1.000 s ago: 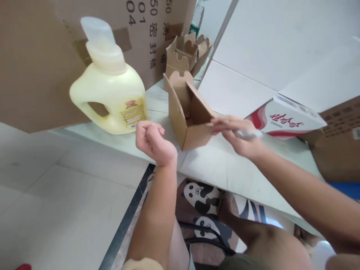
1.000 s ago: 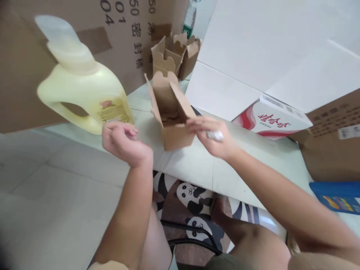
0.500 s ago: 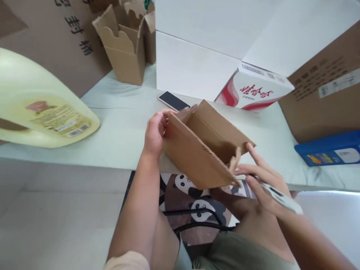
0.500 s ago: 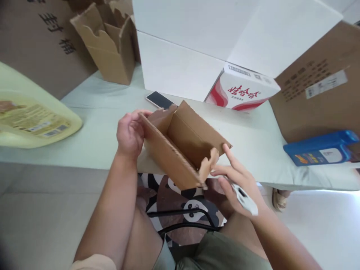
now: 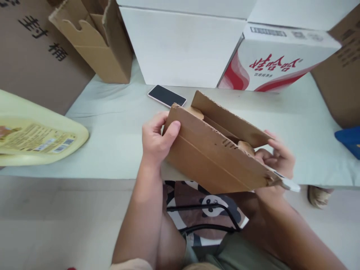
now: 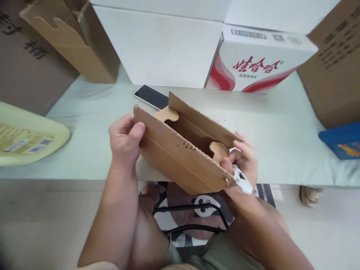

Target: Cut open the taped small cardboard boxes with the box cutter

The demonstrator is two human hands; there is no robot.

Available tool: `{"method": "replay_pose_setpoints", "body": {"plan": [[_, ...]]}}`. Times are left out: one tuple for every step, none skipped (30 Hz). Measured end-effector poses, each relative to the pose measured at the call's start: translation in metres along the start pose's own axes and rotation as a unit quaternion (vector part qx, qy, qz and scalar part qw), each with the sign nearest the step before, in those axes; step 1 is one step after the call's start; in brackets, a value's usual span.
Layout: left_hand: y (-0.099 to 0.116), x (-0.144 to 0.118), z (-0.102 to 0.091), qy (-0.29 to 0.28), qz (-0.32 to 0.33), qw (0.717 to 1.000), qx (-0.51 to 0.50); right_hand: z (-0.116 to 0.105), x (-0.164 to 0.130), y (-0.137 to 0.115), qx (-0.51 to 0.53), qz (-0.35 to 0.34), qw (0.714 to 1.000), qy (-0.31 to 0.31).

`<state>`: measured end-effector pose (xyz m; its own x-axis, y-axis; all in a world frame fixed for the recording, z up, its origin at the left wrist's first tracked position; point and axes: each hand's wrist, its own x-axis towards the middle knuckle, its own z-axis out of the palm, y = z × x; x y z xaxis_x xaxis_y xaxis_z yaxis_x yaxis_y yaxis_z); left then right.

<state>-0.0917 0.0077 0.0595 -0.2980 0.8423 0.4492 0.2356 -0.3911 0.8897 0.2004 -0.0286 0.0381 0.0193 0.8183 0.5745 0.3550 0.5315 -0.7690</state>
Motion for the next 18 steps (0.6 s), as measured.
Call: {"method": "replay_pose_setpoints", "body": {"plan": [[-0.001,0.0,0.001,0.001,0.002,1.0,0.011,0.001,-0.001,0.001,0.035,0.004,0.999,0.001],[-0.003,0.0,0.001,0.01,0.003,1.0,0.021,0.001,-0.002,0.002,0.067,0.007,0.998,-0.005],[-0.005,0.001,0.001,0.025,0.006,0.999,0.031,0.001,-0.003,0.002,0.089,-0.002,0.996,-0.015],[-0.007,0.002,0.001,0.042,0.014,0.998,0.041,-0.001,-0.004,0.002,0.1,-0.022,0.994,-0.035],[-0.007,0.003,0.001,0.052,0.025,0.997,0.051,-0.003,-0.004,0.001,0.101,-0.042,0.992,-0.059],[-0.007,0.003,0.0,0.053,0.04,0.996,0.063,-0.005,-0.005,0.001,0.094,-0.057,0.991,-0.082],[-0.005,0.004,0.0,0.04,0.055,0.995,0.08,-0.007,-0.006,0.001,0.084,-0.064,0.989,-0.1],[-0.002,0.004,0.0,0.014,0.064,0.993,0.099,-0.009,-0.006,0.002,0.076,-0.063,0.989,-0.113],[0.001,0.004,-0.001,-0.019,0.078,0.99,0.116,-0.01,-0.007,0.003,0.074,-0.057,0.989,-0.112],[0.004,0.003,-0.001,-0.048,0.09,0.987,0.125,-0.01,-0.009,0.006,0.076,-0.044,0.992,-0.093],[0.006,0.002,-0.001,-0.064,0.1,0.985,0.124,-0.01,-0.01,0.009,0.078,-0.027,0.995,-0.063],[0.007,0.001,-0.001,-0.068,0.105,0.985,0.116,-0.01,-0.01,0.014,0.081,-0.003,0.996,-0.027],[0.006,0.0,-0.002,-0.055,0.102,0.988,0.101,-0.009,-0.011,0.019,0.084,0.03,0.996,0.01],[0.003,0.0,-0.003,-0.028,0.088,0.992,0.083,-0.008,-0.011,0.025,0.089,0.071,0.993,0.036],[-0.001,0.0,-0.006,0.012,0.071,0.995,0.062,-0.007,-0.01,0.03,0.097,0.121,0.987,0.04],[-0.008,0.001,-0.009,0.06,0.042,0.996,0.047,-0.006,-0.009,0.035,0.108,0.175,0.978,0.018],[-0.015,0.003,-0.014,0.116,0.012,0.992,0.037,-0.005,-0.007,0.038,0.122,0.221,0.967,-0.026],[-0.023,0.006,-0.02,0.156,-0.019,0.987,0.025,-0.003,-0.005,0.04,0.134,0.253,0.954,-0.084]]}}
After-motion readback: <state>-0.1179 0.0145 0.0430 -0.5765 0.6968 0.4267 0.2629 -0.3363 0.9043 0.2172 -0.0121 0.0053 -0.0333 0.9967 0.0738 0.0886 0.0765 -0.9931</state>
